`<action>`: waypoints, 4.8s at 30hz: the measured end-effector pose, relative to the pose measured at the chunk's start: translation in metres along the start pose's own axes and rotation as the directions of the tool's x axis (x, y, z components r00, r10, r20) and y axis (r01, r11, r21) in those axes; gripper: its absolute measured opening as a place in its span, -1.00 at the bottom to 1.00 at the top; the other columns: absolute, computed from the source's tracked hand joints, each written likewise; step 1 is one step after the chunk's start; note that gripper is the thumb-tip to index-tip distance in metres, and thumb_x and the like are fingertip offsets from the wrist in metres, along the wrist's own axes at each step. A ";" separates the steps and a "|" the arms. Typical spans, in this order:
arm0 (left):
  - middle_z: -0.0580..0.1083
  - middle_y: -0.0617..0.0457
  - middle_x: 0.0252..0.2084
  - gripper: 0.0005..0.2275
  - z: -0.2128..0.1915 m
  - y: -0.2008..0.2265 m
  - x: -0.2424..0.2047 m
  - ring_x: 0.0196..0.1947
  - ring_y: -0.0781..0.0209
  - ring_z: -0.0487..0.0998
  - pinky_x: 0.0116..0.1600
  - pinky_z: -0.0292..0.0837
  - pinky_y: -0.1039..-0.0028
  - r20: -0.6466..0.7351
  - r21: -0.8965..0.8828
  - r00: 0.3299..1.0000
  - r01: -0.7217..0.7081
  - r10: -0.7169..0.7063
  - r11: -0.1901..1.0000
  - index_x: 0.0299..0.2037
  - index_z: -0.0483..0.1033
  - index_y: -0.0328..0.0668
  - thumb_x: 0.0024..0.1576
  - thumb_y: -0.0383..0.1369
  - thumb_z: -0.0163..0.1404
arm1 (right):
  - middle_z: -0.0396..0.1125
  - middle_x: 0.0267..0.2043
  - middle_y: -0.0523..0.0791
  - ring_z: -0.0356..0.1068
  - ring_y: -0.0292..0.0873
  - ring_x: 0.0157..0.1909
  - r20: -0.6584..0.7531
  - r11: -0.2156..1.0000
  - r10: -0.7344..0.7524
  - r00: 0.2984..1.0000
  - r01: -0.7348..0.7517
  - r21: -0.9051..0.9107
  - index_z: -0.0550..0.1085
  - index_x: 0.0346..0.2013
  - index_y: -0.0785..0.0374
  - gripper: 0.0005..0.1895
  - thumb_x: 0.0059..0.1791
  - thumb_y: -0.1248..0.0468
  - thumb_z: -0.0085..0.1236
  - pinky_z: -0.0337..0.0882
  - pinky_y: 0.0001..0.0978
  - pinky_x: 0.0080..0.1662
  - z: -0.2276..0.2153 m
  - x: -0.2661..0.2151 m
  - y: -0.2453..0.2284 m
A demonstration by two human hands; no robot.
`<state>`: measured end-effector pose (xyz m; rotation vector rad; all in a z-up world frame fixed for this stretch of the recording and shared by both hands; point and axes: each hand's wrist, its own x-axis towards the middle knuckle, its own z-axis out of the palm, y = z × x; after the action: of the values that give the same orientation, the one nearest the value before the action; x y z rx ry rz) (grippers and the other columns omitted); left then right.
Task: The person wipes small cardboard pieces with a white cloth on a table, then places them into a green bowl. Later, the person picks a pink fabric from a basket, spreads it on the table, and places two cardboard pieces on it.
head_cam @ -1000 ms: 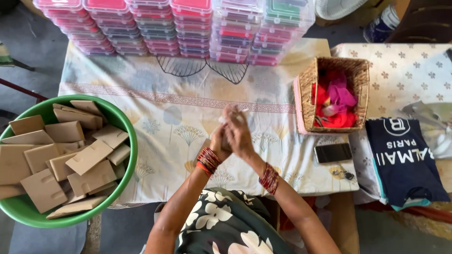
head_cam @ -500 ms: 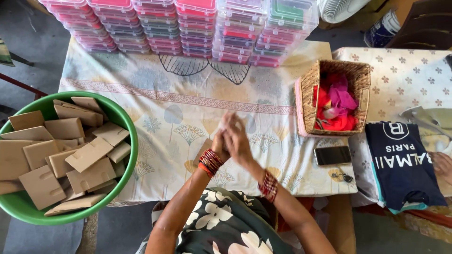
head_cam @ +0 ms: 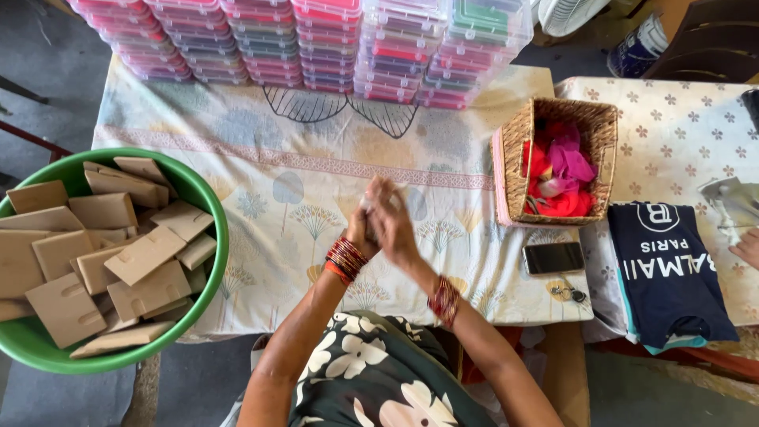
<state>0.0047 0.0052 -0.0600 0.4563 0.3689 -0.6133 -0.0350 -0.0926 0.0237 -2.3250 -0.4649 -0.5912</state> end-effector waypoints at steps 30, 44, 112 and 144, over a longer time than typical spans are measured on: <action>0.54 -0.19 0.10 -0.41 0.019 -0.014 -0.014 -0.09 0.19 0.61 -0.04 0.60 0.44 0.014 0.615 0.883 -0.377 0.469 0.693 0.40 0.18 -0.41 0.20 -0.33 0.11 | 0.33 -0.34 -0.16 0.30 -0.36 -0.50 0.178 0.537 0.648 0.740 -0.610 0.582 0.25 0.44 0.11 -0.43 0.21 -0.08 -0.29 0.40 -0.57 -0.52 0.000 -0.012 0.074; 0.53 -0.05 0.07 -0.41 0.017 -0.011 -0.038 -0.17 0.24 0.59 -0.13 0.60 0.45 0.041 0.439 0.974 -0.216 0.221 0.872 0.41 0.22 -0.28 0.17 -0.32 0.11 | 0.34 -0.08 -0.03 0.37 -0.21 -0.17 0.270 0.150 0.703 0.658 -0.508 0.848 0.36 0.17 0.48 -0.50 0.24 0.03 -0.04 0.48 -0.39 -0.14 0.000 -0.002 0.117; 0.49 0.12 -0.13 -0.76 -0.019 -0.031 -0.007 -0.15 0.19 0.56 -0.04 0.56 0.16 -0.055 -0.086 0.987 -0.157 0.152 0.984 0.00 0.44 0.04 0.23 -0.12 -0.01 | 0.29 0.24 0.03 0.31 -0.09 0.09 0.354 0.399 0.445 0.822 -0.536 0.744 0.22 0.45 0.15 -0.35 0.17 -0.13 -0.24 0.39 -0.25 0.03 -0.007 -0.034 -0.001; 0.51 -0.20 0.06 -0.51 -0.108 -0.040 -0.008 -0.02 -0.20 0.57 0.11 0.50 -0.02 -0.014 -0.032 0.954 0.299 -0.299 0.954 0.20 0.37 -0.24 0.19 -0.06 -0.01 | 0.44 -0.04 0.10 0.47 0.07 -0.07 0.614 -0.193 0.626 0.481 -0.667 0.720 0.38 0.19 0.47 -0.53 0.21 0.09 -0.14 0.52 -0.10 -0.01 0.062 -0.168 0.246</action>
<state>-0.0470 0.0349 -0.1585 0.3801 0.4688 -0.8975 -0.0405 -0.2505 -0.2369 -0.9782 0.4292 0.3143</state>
